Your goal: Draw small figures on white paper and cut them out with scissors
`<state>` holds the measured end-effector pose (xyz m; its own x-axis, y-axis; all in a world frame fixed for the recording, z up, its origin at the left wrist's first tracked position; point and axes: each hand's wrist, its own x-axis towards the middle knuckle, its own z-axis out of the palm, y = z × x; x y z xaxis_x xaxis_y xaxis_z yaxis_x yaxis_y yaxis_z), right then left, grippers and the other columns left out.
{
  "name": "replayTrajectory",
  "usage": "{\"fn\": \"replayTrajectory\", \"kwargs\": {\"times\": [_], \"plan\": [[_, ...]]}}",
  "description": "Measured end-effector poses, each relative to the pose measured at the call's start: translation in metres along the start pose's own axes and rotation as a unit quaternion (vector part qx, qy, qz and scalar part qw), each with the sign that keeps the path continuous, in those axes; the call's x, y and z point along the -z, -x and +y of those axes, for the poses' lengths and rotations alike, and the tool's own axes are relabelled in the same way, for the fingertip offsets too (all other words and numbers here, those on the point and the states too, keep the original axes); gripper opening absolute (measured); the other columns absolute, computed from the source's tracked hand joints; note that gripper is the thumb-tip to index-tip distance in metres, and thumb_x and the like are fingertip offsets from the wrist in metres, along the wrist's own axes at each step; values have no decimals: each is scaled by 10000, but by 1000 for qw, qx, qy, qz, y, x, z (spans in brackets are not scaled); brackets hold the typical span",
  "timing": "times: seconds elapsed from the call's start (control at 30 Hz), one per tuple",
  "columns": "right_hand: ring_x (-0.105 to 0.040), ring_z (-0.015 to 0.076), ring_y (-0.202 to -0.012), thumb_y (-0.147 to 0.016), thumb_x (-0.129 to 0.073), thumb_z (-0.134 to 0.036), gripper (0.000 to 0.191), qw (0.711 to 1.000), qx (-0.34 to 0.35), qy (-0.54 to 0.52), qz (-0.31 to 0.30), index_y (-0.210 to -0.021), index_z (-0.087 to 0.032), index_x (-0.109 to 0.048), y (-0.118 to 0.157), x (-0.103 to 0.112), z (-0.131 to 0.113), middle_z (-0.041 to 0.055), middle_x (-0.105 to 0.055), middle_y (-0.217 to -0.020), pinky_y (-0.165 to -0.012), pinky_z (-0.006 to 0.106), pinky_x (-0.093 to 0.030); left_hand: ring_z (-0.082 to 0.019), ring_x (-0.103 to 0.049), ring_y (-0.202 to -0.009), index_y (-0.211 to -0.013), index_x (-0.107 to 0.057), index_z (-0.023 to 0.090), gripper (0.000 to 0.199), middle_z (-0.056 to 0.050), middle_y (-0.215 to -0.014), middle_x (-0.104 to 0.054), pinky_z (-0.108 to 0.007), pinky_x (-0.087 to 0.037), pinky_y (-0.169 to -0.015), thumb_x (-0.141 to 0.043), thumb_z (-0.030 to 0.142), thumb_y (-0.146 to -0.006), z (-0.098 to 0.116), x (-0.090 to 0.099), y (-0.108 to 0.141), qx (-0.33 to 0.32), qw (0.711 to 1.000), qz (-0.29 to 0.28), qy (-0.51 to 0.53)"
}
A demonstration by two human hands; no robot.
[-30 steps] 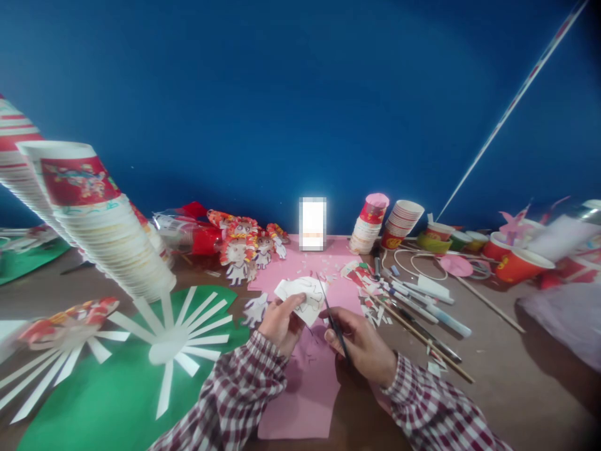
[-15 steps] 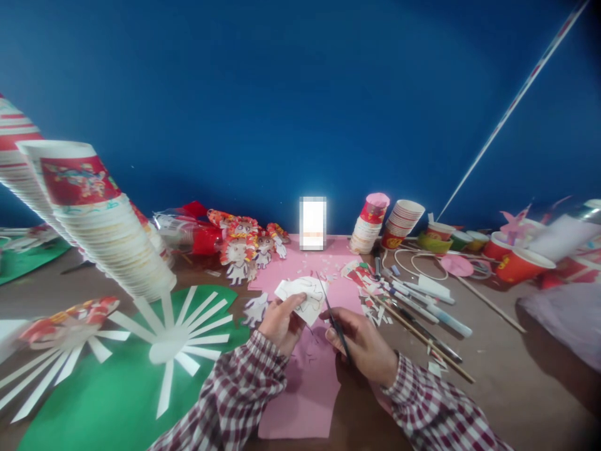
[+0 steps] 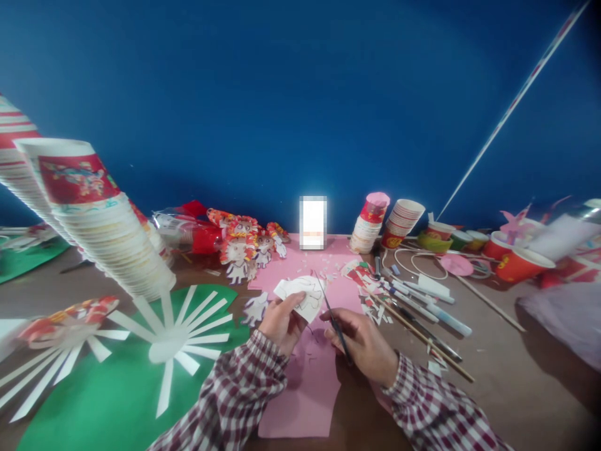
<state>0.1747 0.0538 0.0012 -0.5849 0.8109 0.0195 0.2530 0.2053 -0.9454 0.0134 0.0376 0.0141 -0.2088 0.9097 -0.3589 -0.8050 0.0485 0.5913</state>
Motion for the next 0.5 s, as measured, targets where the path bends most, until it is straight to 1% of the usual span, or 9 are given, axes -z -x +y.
{"fn": "replayTrajectory", "kwargs": {"times": [0.17, 0.33, 0.5], "plan": [[-395, 92, -534, -808, -561, -336, 286, 1000, 7, 17, 2, -1021, -148, -591, 0, -1, 1, -31, -463, -609, -473, 200, -329, -127, -647, -663, -733, -654, 109, 102, -45, -728, -695, -200, -531, -630, -678, 78, -638, 0, 0, 0, 7, 1000, -1, -8], [-396, 95, -537, -804, -560, -323, 285, 999, 11, 38, -4, -1021, -143, -597, 1, 0, 0, -33, -450, -596, -481, 203, -330, -126, -642, -630, -721, -646, 112, 130, -37, -704, -691, -200, -520, -606, -710, 104, -608, 1, 0, 0, 0, 1000, 16, -24], [-391, 96, -547, -801, -562, -317, 284, 999, 5, 36, -10, -1017, -136, -599, 0, 0, -2, -29, -454, -605, -491, 204, -331, -148, -647, -652, -738, -653, 120, 128, -51, -709, -697, -218, -514, -605, -704, 117, -620, 3, -1, 1, 0, 999, 23, -45]]}}
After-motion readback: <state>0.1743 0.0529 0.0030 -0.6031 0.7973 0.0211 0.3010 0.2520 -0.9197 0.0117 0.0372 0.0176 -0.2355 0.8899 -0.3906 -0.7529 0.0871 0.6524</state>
